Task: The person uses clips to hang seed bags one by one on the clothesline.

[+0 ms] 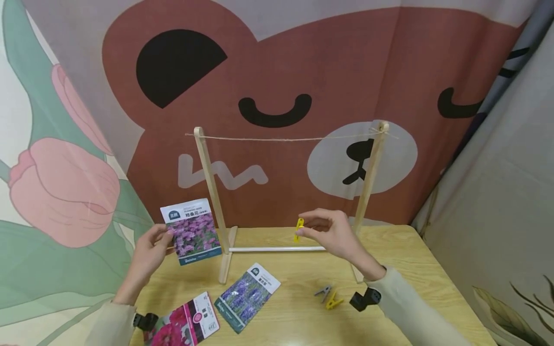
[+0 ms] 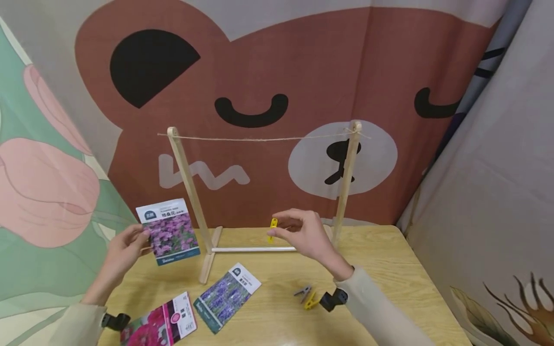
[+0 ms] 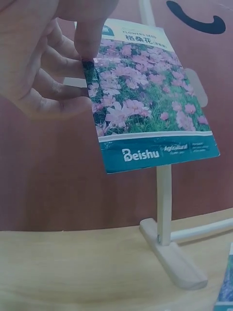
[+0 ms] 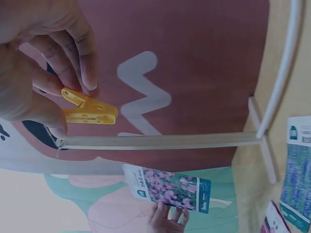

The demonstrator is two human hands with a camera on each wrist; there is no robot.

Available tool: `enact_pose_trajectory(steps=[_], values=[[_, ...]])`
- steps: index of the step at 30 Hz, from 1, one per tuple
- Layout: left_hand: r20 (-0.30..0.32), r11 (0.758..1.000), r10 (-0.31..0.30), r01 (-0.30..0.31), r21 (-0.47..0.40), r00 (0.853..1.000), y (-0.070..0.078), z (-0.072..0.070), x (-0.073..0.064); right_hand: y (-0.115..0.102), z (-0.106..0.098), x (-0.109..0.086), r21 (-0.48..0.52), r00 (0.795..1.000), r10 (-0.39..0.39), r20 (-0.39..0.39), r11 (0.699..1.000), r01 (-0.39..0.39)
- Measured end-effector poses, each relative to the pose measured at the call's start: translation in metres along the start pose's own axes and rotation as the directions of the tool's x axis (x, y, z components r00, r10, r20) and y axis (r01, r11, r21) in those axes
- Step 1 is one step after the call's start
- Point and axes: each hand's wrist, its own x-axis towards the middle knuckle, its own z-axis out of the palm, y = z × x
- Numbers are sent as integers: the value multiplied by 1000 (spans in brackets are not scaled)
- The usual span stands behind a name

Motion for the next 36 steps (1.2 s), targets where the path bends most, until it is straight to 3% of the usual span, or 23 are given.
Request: enact_pose_trajectory(steps=[13, 20, 36], values=[[3, 998, 51, -51, -37, 999, 27, 12, 7, -19, -7, 24, 19, 1000, -28, 9, 999, 28], [6, 996, 67, -67, -52, 998, 34, 16, 7, -30, -6, 35, 57, 999, 16, 39, 998, -18], [21, 987, 134, -132, -94, 991, 50, 25, 17, -50, -8, 60, 30, 998, -4, 57, 1000, 3]])
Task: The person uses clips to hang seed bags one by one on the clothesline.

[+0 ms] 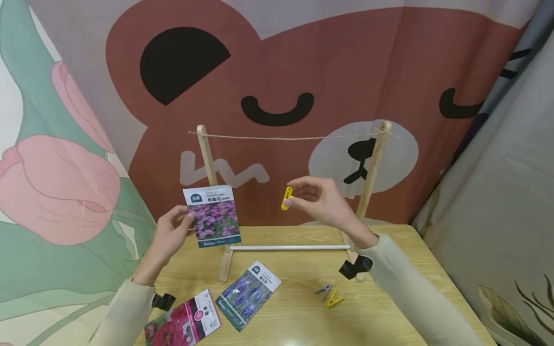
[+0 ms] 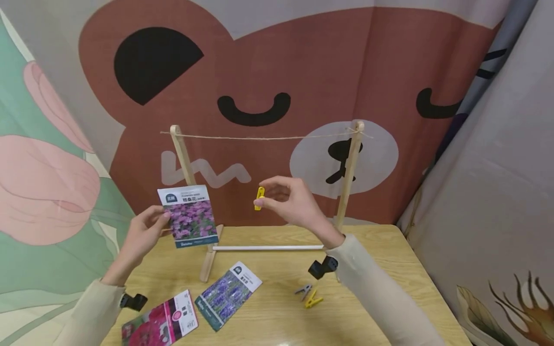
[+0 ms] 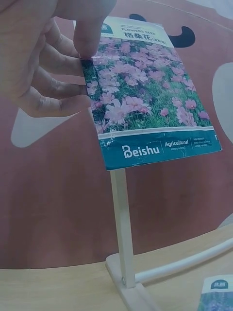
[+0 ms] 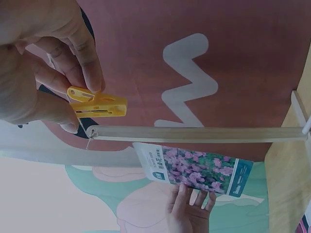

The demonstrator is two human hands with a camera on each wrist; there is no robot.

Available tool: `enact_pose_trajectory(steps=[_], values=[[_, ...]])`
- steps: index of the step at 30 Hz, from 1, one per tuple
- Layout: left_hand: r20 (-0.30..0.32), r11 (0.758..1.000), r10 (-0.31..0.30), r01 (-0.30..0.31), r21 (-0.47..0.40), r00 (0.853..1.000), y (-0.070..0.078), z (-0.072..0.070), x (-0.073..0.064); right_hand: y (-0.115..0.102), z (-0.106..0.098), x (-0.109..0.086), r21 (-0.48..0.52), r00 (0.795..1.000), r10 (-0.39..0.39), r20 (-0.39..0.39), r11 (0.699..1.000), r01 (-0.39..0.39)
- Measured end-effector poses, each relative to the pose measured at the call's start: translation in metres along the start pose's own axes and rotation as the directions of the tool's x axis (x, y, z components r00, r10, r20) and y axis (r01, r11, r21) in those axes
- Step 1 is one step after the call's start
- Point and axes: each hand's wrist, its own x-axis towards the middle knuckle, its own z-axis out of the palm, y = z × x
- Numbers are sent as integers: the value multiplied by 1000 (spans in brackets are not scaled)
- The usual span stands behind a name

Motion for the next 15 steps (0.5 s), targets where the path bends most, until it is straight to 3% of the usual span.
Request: enact_pose_trajectory(steps=[15], values=[[1, 998, 64, -64, 16, 998, 12, 11, 12, -9, -4, 22, -61, 999, -49, -11, 997, 48]])
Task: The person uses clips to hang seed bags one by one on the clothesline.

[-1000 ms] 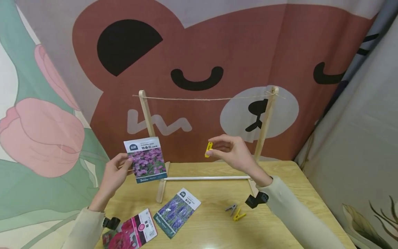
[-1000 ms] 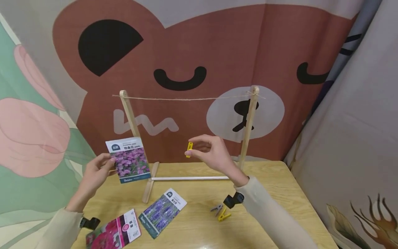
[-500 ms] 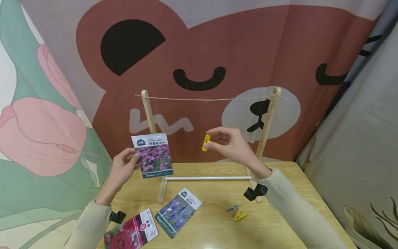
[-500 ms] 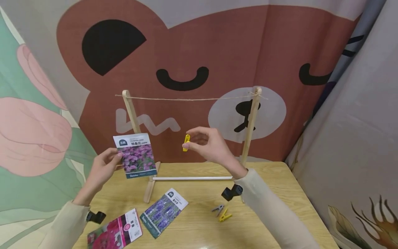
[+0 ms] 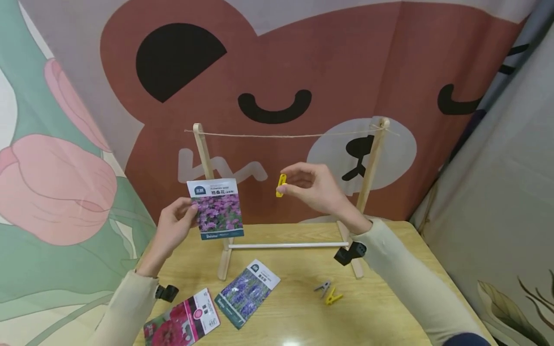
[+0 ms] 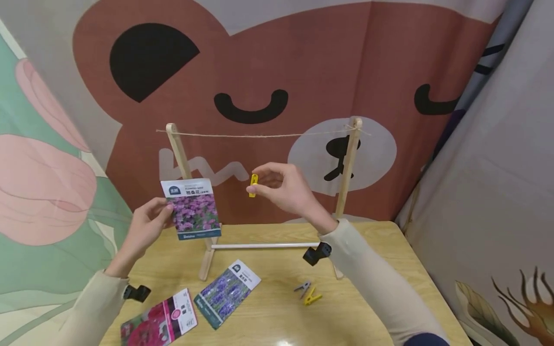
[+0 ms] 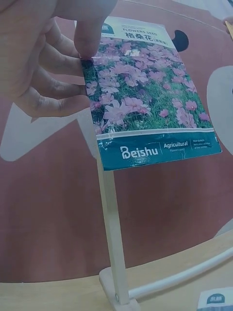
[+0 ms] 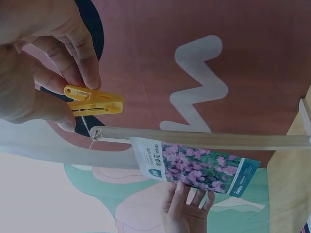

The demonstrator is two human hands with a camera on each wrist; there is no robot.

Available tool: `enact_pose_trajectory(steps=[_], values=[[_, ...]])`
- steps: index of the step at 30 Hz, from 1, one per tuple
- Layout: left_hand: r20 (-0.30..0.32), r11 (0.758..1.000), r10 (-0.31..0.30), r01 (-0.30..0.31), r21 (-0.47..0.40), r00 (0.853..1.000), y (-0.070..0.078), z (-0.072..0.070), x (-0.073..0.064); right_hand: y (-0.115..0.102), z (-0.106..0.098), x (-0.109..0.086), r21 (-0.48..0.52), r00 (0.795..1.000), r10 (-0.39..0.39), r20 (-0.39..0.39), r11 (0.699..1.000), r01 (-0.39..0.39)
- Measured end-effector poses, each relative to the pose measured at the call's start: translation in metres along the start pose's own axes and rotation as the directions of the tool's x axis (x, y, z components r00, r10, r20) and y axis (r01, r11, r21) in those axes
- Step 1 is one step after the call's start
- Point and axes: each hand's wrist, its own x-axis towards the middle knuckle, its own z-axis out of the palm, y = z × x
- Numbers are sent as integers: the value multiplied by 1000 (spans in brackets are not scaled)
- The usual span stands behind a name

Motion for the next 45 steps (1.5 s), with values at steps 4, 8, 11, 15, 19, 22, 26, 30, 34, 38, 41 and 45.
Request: enact_pose_trajectory(steps=[4, 8, 11, 15, 19, 22, 26, 30, 34, 38, 41, 45], values=[[-3, 1000, 9, -9, -12, 1000, 4, 3, 4, -4, -1, 5, -12, 1000, -5, -3, 1000, 5], [-11, 1000, 21, -21, -17, 1000, 5, 7, 8, -7, -1, 10, -27, 1000, -25, -4, 999, 25], [-10, 1000, 22, -22, -13, 1000, 6, 8, 11, -8, -1, 13, -32, 999, -34, -1, 999, 34], [-16, 1000, 3, -3, -3, 1000, 8, 9, 11, -11, -2, 16, -37, 1000, -25, 4, 999, 25], [-33, 999, -3, 4, 33, 999, 9, 10, 11, -14, -3, 20, -50, 1000, -26, 3, 998, 26], [-42, 999, 11, -9, 46, 999, 9, 9, 13, -18, -3, 24, -59, 999, -32, 2, 998, 32], [-39, 999, 30, -28, 39, 999, 13, 11, 17, -25, -5, 27, -68, 999, -37, -1, 997, 37], [-39, 998, 45, -44, 40, 998, 18, 14, 22, -30, -7, 32, -83, 998, -57, -6, 995, 56], [-37, 998, 59, -57, 40, 998, 21, 16, 25, -35, -8, 37, -97, 997, -76, -11, 993, 75], [-36, 997, 76, -75, 35, 996, 24, 16, 29, -39, -6, 41, -118, 996, -91, -5, 989, 90], [-45, 996, 79, -77, 44, 996, 27, 15, 32, -41, -4, 45, -128, 996, -92, 4, 988, 91], [-47, 995, 84, -81, 52, 995, 30, 16, 35, -44, -3, 50, -112, 997, -77, 8, 991, 77]])
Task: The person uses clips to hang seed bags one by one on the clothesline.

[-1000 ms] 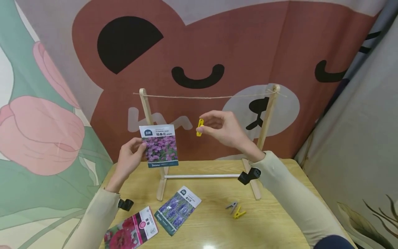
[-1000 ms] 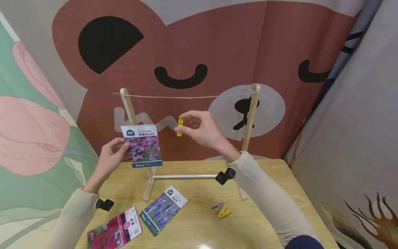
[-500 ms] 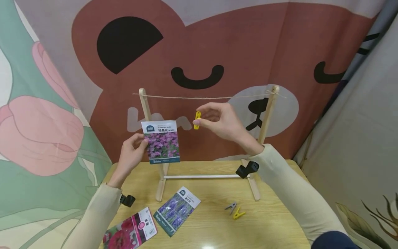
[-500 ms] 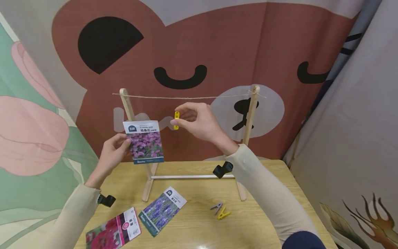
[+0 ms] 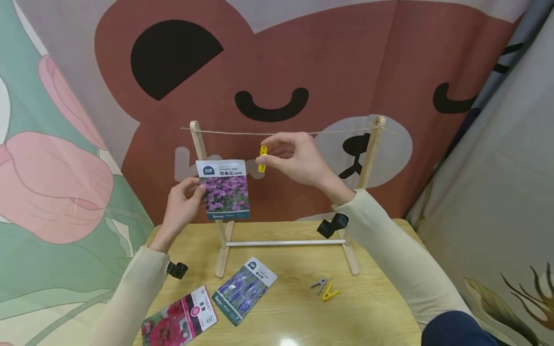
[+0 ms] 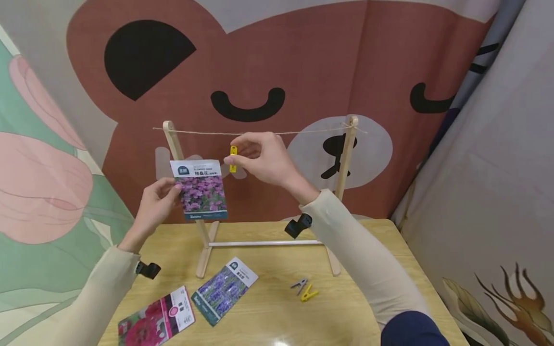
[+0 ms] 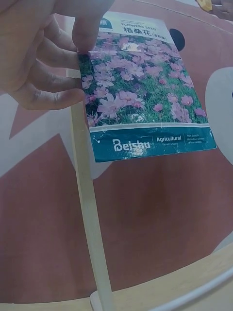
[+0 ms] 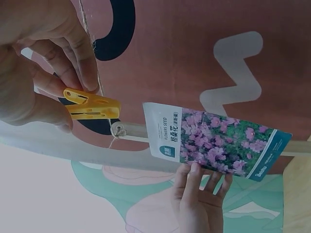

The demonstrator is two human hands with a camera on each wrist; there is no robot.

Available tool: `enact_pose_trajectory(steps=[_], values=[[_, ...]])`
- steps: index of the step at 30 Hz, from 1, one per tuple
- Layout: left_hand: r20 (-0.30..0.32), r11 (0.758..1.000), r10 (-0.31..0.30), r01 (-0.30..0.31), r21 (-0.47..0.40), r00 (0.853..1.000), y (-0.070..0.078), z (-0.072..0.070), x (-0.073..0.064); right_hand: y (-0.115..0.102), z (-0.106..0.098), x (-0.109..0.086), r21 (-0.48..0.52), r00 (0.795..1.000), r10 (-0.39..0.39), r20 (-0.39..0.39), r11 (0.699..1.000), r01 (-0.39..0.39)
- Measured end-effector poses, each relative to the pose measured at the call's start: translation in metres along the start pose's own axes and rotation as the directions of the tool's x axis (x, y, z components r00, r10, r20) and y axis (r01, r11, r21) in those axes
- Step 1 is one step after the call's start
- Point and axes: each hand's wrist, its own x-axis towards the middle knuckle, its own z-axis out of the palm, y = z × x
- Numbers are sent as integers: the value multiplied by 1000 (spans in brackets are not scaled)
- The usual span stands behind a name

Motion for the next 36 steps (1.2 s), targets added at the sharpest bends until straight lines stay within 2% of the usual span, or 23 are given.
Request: enact_pose_trajectory(steps=[6, 28, 36], values=[[3, 1000, 10, -10, -27, 1000, 3, 3, 4, -2, 0, 6, 6, 1000, 4, -1, 1000, -4], [13, 1000, 6, -5, -14, 1000, 8, 7, 11, -12, 5, 31, -36, 999, 32, -26, 999, -33], [6, 1000, 14, -14, -23, 1000, 13, 8, 15, -17, 4, 40, -47, 1000, 6, -17, 999, -7]])
